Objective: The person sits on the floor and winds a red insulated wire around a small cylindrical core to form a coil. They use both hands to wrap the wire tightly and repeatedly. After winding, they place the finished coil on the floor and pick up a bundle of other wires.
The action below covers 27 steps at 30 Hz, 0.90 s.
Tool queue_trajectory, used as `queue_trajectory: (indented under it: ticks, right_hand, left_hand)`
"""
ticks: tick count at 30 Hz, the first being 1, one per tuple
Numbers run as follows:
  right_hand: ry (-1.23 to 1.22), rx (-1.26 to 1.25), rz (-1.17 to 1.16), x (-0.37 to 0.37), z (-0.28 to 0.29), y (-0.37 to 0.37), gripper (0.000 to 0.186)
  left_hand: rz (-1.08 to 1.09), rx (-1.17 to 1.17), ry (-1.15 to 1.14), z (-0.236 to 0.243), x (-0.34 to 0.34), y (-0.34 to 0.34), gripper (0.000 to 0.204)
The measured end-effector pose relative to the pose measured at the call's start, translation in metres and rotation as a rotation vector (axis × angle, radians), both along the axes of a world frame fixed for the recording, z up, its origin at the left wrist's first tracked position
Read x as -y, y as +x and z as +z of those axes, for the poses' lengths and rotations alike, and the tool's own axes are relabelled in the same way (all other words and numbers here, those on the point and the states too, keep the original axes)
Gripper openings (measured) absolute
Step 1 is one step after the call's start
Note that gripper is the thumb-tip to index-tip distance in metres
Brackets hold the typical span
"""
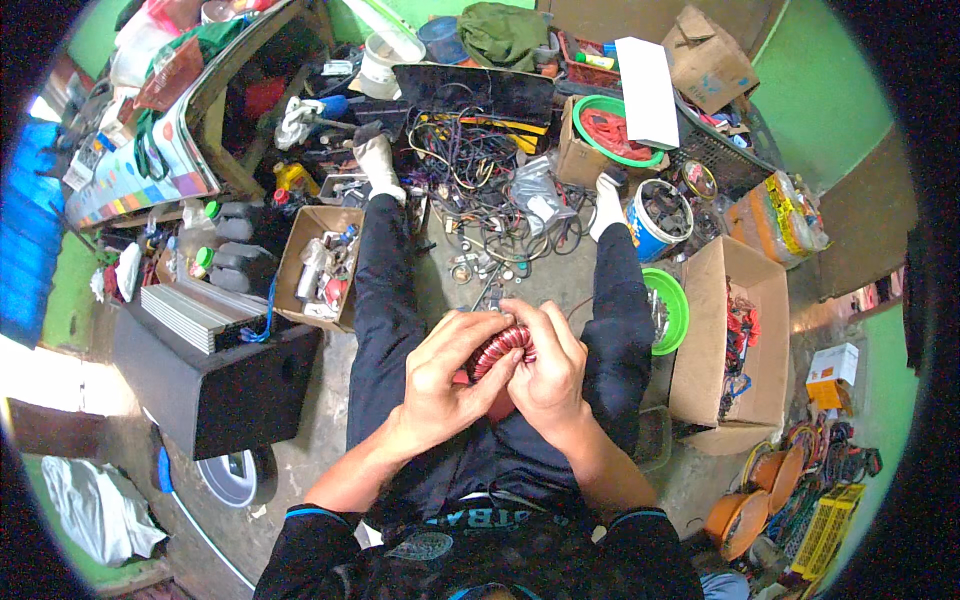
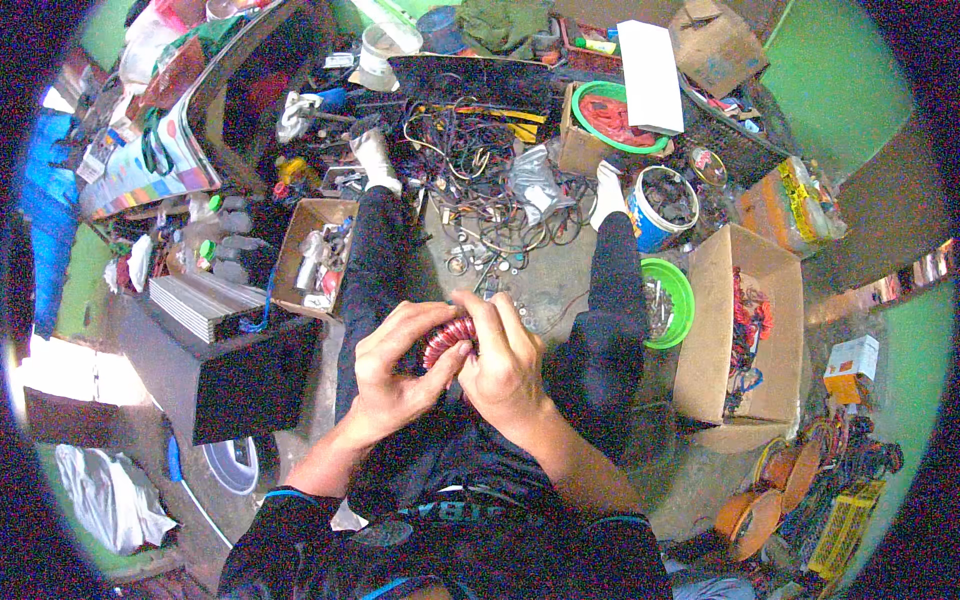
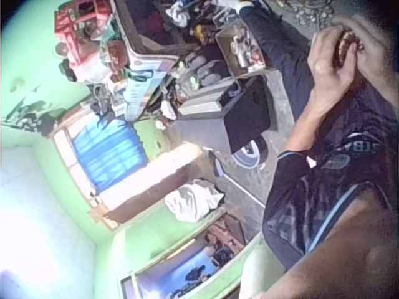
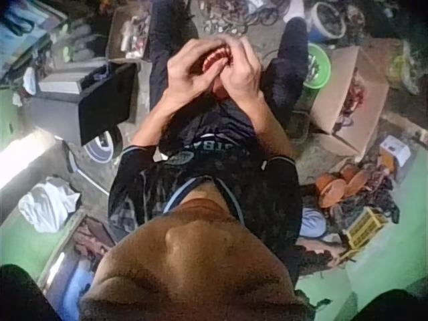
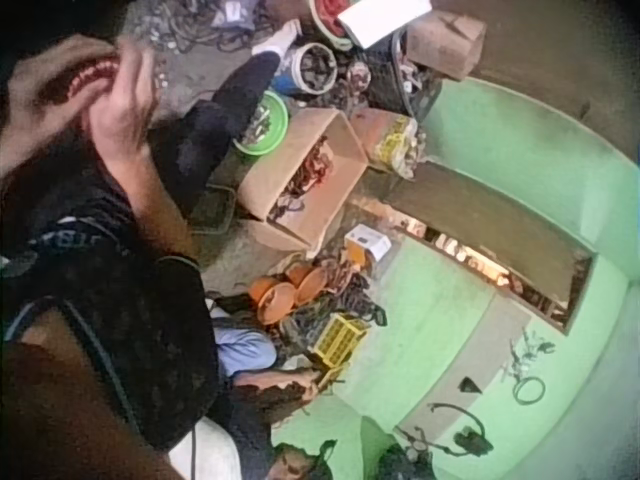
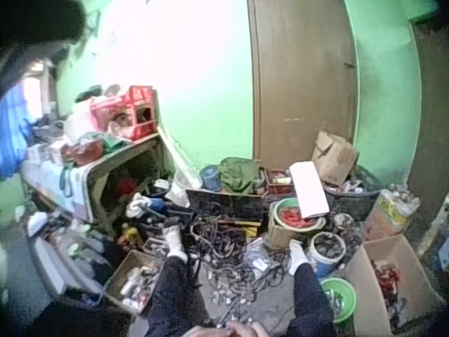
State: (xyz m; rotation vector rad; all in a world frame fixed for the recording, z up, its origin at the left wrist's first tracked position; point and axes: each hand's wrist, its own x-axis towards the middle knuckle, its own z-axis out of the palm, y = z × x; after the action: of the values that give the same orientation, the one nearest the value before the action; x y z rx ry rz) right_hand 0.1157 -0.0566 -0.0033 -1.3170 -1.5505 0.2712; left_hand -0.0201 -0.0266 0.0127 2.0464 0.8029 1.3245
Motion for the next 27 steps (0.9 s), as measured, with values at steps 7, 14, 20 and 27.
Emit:
queue_trajectory:
  ticks: [7, 14, 20, 27]
  right_hand:
    - [-0.612, -0.629, 0.831, 0.0, -0.01, 0.043, 0.047]
    - [-0.591, -0.284, 1.265, -0.047, -0.03, 0.084, 0.023]
    - [-0.284, 0.068, 0.377, -0.105, 0.003, 0.114, 0.016]
    - [-0.27, 0.363, -0.717, -0.147, 0.04, 0.233, 0.039]
  left_hand:
    - [-0.159, -0.009, -0.078, 0.0, 0.003, -0.023, 0.029]
    - [-0.446, 0.05, -0.258, 0.009, 0.01, -0.015, 0.026]
    - [-0.317, 0.001, -0.427, -0.008, 0.009, -0.028, 0.024]
    - [-0.273, -0.056, -0.525, -0.031, 0.017, -0.041, 0.022]
